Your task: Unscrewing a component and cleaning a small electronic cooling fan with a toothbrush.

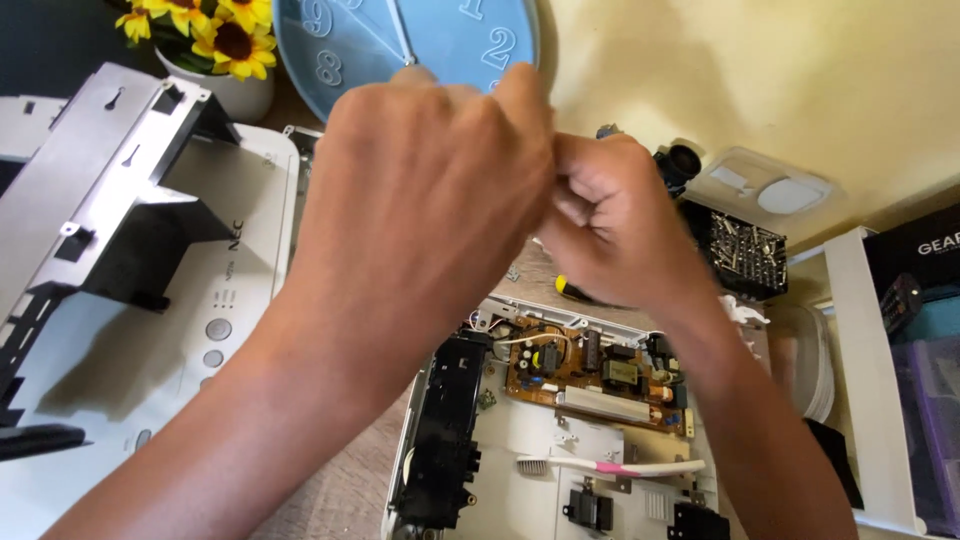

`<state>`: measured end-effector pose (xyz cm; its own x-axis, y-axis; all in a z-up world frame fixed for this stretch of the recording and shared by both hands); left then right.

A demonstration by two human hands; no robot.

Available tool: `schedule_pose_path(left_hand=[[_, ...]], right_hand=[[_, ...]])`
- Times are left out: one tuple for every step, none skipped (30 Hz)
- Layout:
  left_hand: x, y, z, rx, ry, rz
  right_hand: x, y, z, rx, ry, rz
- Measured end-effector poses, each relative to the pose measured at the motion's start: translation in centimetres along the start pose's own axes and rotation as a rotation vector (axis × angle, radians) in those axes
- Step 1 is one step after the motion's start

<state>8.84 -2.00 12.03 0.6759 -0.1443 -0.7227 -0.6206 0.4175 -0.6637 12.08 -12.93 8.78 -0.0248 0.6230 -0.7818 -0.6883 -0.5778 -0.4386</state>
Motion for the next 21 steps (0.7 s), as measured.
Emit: schedule_pose_path(left_hand=[[0.0, -0.1, 0.3, 0.004, -0.001, -0.002], [0.2, 0.0, 0.7, -0.019, -0.078, 0.020], [0.4, 0.1, 1.1, -0.041, -0.155, 0.041], [0.1, 0.2, 0.9, -0.039, -0.155, 0.044], [-0.2, 0.4, 0.6, -0.025, -0.108, 0.046], [-0.6, 0.5, 0.4, -0.010, -0.063, 0.045], [-0.9, 0.6, 0.3, -0.006, -0.064, 0.045], [-0.9, 0.6, 0.4, -0.018, -0.133, 0.081], [-1.0, 0.6, 0.6, -0.031, -0.202, 0.118], [-1.2, 0.5, 1.0, -0.036, -0.211, 0.106], [-1.2, 0.4, 1.1, 0.008, -0.174, 0.127], [-1.0, 0.8, 0.9, 0.055, -0.125, 0.170], [-0.7, 1.0, 1.1, 0.054, -0.122, 0.180], [-0.6, 0.8, 1.3, 0.070, -0.156, 0.140], [-0.6, 0.6, 1.5, 0.086, -0.191, 0.099], [-1.0, 0.2, 2.0, 0.089, -0.195, 0.088], [-0.7, 0.0, 2.3, 0.110, -0.155, 0.169], [-0.2, 0.1, 2.4, 0.128, -0.104, 0.266], [0.0, -0.1, 2.7, 0.130, -0.100, 0.268], [0.2, -0.2, 2.6, 0.178, -0.073, 0.261], [0.4, -0.3, 2.6, 0.226, -0.046, 0.253]], right_hand=[[0.5, -0.3, 0.6, 0.001, 0.001, -0.004], [0.2, -0.4, 1.2, 0.008, -0.087, -0.160], [-0.1, -0.3, 1.6, 0.016, -0.175, -0.316], [0.5, -0.4, 1.7, 0.019, -0.177, -0.316], [0.3, -0.2, 2.4, -0.055, -0.073, -0.423], [0.3, 0.0, 3.2, -0.132, 0.034, -0.530], [0.6, -0.1, 3.5, -0.131, 0.033, -0.533], [0.7, -0.4, 4.0, -0.157, 0.070, -0.542], [0.8, -0.7, 4.5, -0.184, 0.106, -0.550], [0.8, -0.7, 4.6, -0.199, 0.109, -0.555], [1.0, -0.8, 4.8, -0.221, 0.176, -0.534], [1.5, -0.3, 5.0, -0.222, 0.233, -0.503], [1.6, -0.2, 4.8, -0.216, 0.226, -0.498], [1.6, -0.5, 4.7, -0.221, 0.238, -0.471], [1.6, -0.8, 4.5, -0.226, 0.250, -0.445], [1.4, -1.1, 3.5, -0.232, 0.257, -0.453], [1.8, -1.7, 2.4, -0.255, 0.180, -0.362], [2.4, -1.8, 1.2, -0.265, 0.097, -0.261], [1.9, -2.1, 0.9, -0.260, 0.097, -0.259], [2.2, -2.6, 0.2, -0.226, -0.047, -0.142], [2.6, -3.1, -0.4, -0.191, -0.189, -0.024]])
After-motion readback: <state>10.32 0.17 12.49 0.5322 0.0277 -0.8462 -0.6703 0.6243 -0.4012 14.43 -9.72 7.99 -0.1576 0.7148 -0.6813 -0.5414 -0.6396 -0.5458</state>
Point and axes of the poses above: each hand's wrist, its own y-axis away from the middle knuckle, its own x-axis out of the palm, z = x × y, the point moved 7 cm from there along -y, towards the middle knuckle, and after that the axes turned 13 degrees about y, right-handed, at the moved point
